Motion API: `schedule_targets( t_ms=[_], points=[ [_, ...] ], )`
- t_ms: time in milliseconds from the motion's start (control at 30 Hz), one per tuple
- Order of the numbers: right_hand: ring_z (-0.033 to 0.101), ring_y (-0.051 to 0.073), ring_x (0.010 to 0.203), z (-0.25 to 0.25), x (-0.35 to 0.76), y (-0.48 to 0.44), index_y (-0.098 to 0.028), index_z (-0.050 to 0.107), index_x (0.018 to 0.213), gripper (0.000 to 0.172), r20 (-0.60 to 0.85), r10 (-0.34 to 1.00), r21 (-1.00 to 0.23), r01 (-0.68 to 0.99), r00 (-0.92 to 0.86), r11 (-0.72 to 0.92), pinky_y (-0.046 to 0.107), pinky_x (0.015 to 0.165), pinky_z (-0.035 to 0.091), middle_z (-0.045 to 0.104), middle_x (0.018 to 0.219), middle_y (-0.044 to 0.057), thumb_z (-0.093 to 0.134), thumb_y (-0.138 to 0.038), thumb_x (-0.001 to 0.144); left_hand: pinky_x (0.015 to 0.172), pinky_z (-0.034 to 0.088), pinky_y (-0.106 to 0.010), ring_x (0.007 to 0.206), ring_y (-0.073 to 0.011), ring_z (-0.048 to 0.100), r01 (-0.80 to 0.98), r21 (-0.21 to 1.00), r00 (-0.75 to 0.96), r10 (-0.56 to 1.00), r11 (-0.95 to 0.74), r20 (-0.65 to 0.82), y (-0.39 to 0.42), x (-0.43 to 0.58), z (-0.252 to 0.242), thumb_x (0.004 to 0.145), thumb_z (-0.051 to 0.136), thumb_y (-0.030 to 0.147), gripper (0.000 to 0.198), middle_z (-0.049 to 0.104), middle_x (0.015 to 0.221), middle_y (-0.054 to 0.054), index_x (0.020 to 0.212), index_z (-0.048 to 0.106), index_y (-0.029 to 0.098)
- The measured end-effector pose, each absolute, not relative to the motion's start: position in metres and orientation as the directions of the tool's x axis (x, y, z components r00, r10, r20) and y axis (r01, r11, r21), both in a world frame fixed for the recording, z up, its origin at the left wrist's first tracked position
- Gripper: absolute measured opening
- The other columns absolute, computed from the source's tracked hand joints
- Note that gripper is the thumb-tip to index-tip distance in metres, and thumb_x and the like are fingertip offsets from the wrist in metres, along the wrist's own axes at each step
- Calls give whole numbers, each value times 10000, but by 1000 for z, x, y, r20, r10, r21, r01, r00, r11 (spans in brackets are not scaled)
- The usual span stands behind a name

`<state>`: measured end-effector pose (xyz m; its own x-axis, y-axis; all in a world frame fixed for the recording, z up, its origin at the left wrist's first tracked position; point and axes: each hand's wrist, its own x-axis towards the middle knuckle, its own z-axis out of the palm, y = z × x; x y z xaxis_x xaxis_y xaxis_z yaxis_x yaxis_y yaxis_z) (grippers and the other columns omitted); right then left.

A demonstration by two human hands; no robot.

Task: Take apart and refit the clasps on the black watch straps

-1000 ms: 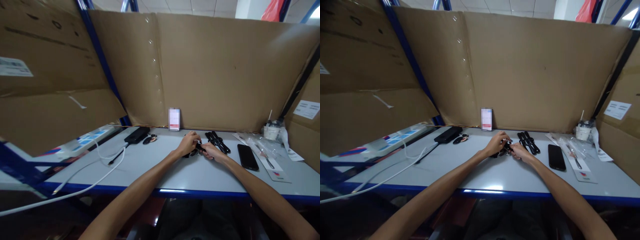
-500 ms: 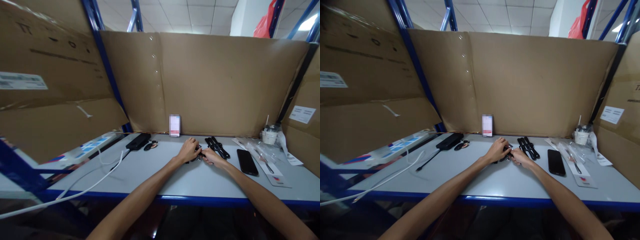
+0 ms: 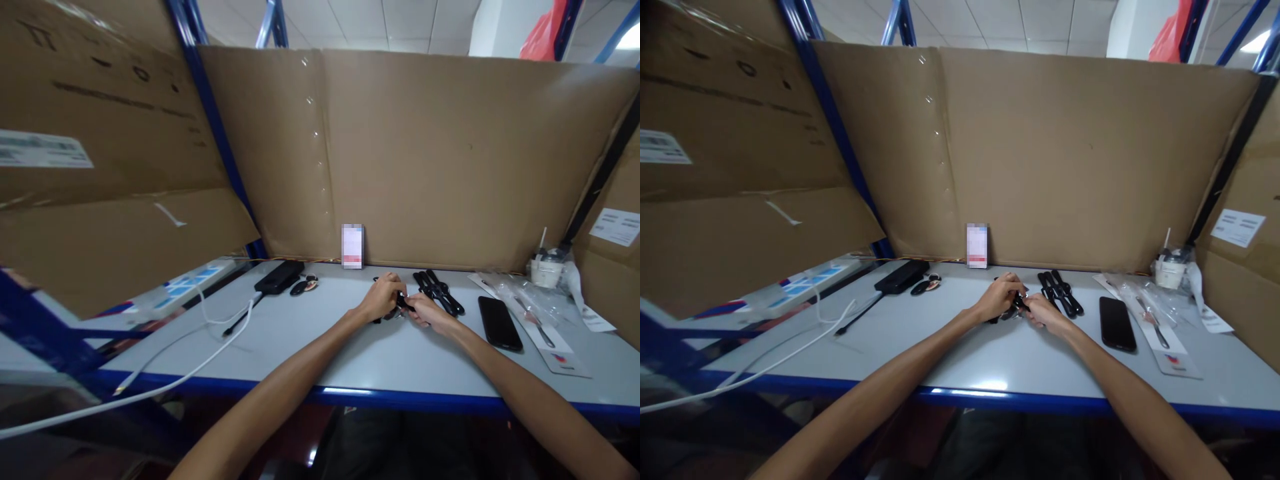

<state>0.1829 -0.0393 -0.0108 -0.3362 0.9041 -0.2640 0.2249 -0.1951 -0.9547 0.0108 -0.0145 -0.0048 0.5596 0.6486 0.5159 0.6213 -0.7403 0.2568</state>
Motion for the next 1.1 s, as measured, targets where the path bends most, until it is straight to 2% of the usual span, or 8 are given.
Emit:
schedule_targets(
  t_ms=[133, 233, 467, 667, 833, 933, 1000, 1100],
  points=[
    [211, 55, 350, -11, 183, -40, -170, 534, 754, 320, -252, 911, -957, 221, -325, -186, 210, 361, 108, 354, 470, -83, 438, -335, 1011, 825, 427, -347, 929, -230, 574, 752, 266, 403, 740, -603, 539, -18, 11, 1, 931, 517, 217, 167, 659, 920, -83, 895, 674, 172],
    [205, 58, 358, -12, 183, -40, -173, 521, 743, 322, -243, 917, -959, 221, -317, -177, 213, 367, 111, 337, 468, -85, 435, -325, 1013, 788, 410, -350, 897, -241, 571, 815, 175, 405, 758, -553, 511, -21, 13, 2, 937, 571, 368, 241, 651, 865, -91, 827, 649, 169],
    [200, 55, 365, -13, 184, -39, -187, 484, 741, 303, -232, 915, -961, 225, -330, -163, 213, 377, 98, 328, 479, -92, 427, -307, 1013, 798, 416, -352, 944, -243, 569, 766, 143, 495, 716, -627, 492, -18, 15, -4, 913, 578, 232, 93, 658, 936, -90, 901, 652, 177],
    [207, 62, 361, -17, 184, -38, -197, 468, 740, 275, -214, 918, -965, 219, -333, -146, 218, 380, 106, 337, 476, -90, 415, -268, 1000, 827, 425, -365, 975, -244, 558, 707, 88, 583, 649, -701, 488, -16, 14, -6, 944, 488, 148, 153, 643, 966, -96, 921, 636, 178],
    [250, 71, 360, -15, 191, -30, -181, 532, 752, 303, -139, 944, -951, 305, -298, -44, 225, 383, 152, 371, 473, -76, 444, -327, 1002, 875, 436, -382, 1033, -236, 560, 667, 145, 540, 608, -731, 582, -12, 1, 0, 1004, 406, 214, 237, 642, 1078, -99, 1092, 625, 193],
    [282, 72, 369, -5, 201, -23, -168, 557, 732, 336, -58, 954, -908, 413, -295, 72, 219, 406, 188, 383, 451, -71, 450, -335, 1003, 936, 413, -422, 1102, -264, 549, 654, 38, 593, 544, -755, 594, -14, -5, 9, 1004, 471, 367, 305, 649, 1145, -109, 1218, 607, 198],
    [294, 73, 385, 3, 209, -19, -159, 574, 725, 351, -10, 946, -871, 467, -325, 151, 212, 424, 201, 379, 441, -73, 454, -344, 997, 949, 402, -425, 1086, -266, 564, 642, -5, 631, 525, -767, 572, -16, -5, 14, 1013, 445, 418, 345, 667, 1113, -110, 1203, 627, 195],
    [310, 76, 422, 11, 222, -19, -144, 613, 736, 362, 33, 913, -807, 528, -406, 264, 208, 449, 213, 377, 450, -72, 485, -386, 973, 856, 413, -361, 924, -227, 610, 664, 65, 616, 594, -745, 518, -19, -2, 16, 1045, 323, 370, 405, 694, 980, -101, 1021, 684, 187]
  ],
)
